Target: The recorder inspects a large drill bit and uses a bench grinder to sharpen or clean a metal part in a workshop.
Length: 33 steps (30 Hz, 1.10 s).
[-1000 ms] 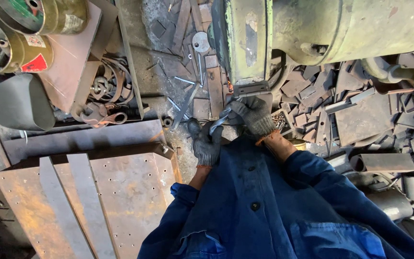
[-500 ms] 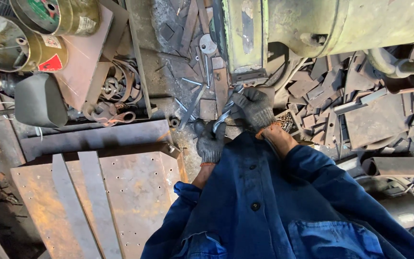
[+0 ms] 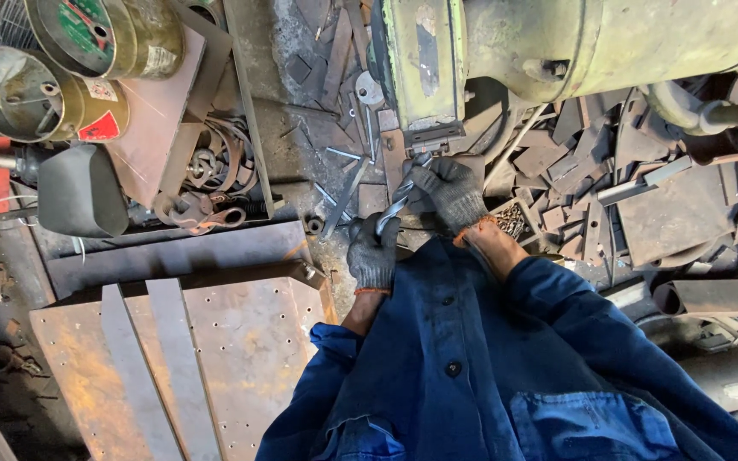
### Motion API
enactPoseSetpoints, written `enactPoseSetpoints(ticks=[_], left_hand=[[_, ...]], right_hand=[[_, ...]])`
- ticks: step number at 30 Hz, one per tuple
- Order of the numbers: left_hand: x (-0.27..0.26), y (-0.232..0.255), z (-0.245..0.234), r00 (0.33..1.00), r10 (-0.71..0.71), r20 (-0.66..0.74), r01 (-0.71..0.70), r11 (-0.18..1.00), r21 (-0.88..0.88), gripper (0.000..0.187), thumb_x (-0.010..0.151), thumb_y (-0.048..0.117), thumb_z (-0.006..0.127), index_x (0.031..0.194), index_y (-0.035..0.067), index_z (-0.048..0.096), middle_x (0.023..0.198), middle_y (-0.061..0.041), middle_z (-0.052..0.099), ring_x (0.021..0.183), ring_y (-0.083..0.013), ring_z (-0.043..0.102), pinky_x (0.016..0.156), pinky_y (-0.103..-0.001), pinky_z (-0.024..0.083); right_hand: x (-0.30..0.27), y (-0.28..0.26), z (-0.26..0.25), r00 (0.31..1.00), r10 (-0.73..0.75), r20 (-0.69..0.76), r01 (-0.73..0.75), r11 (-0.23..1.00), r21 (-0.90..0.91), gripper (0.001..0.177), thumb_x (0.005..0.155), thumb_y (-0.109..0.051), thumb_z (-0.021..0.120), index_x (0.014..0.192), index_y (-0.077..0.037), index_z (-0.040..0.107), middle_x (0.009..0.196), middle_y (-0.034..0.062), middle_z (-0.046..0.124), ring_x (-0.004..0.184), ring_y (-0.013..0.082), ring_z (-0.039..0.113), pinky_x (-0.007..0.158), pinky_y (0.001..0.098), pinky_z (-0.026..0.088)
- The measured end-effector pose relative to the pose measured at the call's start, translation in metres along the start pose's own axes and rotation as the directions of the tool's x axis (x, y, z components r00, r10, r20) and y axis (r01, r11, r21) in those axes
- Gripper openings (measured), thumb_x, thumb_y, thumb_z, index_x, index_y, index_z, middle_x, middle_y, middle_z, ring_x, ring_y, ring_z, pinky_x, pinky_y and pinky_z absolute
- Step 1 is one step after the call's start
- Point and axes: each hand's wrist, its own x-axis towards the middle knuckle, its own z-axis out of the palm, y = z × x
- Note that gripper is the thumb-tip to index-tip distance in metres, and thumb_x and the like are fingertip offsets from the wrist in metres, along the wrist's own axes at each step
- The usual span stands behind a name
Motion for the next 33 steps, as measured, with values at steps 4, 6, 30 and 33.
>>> enactPoseSetpoints(ticks=[4, 6, 30, 33], left_hand=[[0.004, 0.001, -0.008, 1.000, 0.025, 0.000, -0.025, 1.000, -0.001, 0.039, 0.093, 0.050, 0.069, 0.112, 0.016, 0.074, 0.093, -0.016, 0.071, 0.082, -0.0363, 0.071, 0.072, -0.046, 0.057], [0.008, -0.001, -0.011, 0.999, 0.050, -0.004, -0.050, 0.999, -0.018, 0.041, 0.093, 0.051, 0.069, 0.112, 0.015, 0.074, 0.095, -0.016, 0.072, 0.085, -0.0366, 0.071, 0.074, -0.046, 0.057], [0.022, 0.002, -0.029, 0.977, -0.035, 0.211, 0.043, 0.999, -0.033, 0.045, 0.091, 0.053, 0.069, 0.111, 0.013, 0.074, 0.097, -0.017, 0.075, 0.090, -0.0358, 0.073, 0.079, -0.044, 0.057], [0.020, 0.008, -0.031, 0.977, -0.054, 0.207, 0.055, 0.998, 0.002, 0.044, 0.091, 0.053, 0.068, 0.109, 0.013, 0.075, 0.097, -0.017, 0.075, 0.090, -0.0368, 0.072, 0.078, -0.045, 0.056]], right_hand=[[0.013, 0.014, -0.008, 0.992, -0.127, 0.017, 0.128, 0.979, -0.155, 0.019, 0.097, -0.019, 0.073, 0.107, -0.002, 0.076, 0.087, 0.0022, 0.075, 0.072, 0.0087, 0.067, 0.064, 0.0245, 0.055], [0.011, 0.012, -0.007, 0.989, -0.144, 0.026, 0.146, 0.974, -0.175, 0.020, 0.098, -0.020, 0.072, 0.106, -0.003, 0.077, 0.087, 0.0023, 0.076, 0.073, 0.0085, 0.068, 0.065, 0.0240, 0.056], [0.004, 0.001, 0.006, 0.988, -0.134, -0.074, 0.118, 0.973, -0.198, 0.020, 0.094, -0.022, 0.075, 0.102, -0.004, 0.077, 0.082, 0.0000, 0.074, 0.069, 0.0072, 0.064, 0.061, 0.0247, 0.052], [0.001, -0.004, 0.009, 0.983, -0.164, -0.088, 0.137, 0.957, -0.257, 0.021, 0.094, -0.024, 0.077, 0.102, -0.004, 0.078, 0.081, -0.0006, 0.073, 0.069, 0.0064, 0.061, 0.062, 0.0246, 0.051]])
